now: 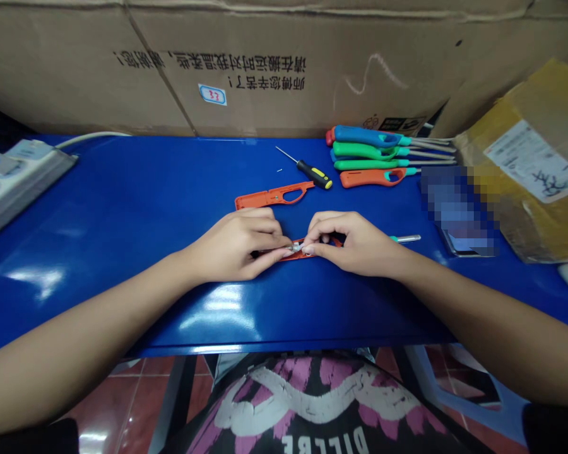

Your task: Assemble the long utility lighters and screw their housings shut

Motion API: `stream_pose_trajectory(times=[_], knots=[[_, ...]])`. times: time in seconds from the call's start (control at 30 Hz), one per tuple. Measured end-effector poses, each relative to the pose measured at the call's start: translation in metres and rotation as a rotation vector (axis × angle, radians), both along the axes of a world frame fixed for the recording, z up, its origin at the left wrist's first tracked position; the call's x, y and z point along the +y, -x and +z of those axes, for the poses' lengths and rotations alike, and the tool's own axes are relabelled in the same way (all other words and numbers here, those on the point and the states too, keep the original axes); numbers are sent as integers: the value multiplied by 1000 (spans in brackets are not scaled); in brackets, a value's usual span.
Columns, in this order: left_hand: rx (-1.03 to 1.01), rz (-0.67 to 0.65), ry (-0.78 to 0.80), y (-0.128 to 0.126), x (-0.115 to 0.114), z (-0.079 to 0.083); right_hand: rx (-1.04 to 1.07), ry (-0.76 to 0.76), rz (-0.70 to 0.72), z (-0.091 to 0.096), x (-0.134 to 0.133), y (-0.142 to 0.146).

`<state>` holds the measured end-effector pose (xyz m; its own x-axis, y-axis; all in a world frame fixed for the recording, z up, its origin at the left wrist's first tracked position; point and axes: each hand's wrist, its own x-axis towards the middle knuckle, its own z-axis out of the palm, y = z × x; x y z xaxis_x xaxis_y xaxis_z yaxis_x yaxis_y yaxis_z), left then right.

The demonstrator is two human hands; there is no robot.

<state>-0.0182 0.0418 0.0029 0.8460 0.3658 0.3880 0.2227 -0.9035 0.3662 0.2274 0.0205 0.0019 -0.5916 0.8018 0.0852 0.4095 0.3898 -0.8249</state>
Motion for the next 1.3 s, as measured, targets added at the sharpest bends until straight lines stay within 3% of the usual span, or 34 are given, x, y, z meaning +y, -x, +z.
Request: stream_pose_trajectory(times=[0.27, 0.57, 1.03, 1.3], knots=[[36, 21, -46, 1, -1, 4, -58, 35, 9, 9, 1, -2], [47, 53, -112, 2, -2, 3, -40, 47, 4, 4, 3, 0], [-24, 69, -40, 2, -1, 1, -50, 29, 14, 10, 0, -3], [-60, 55, -23, 1, -1, -1, -10, 15, 38, 4, 1, -2]])
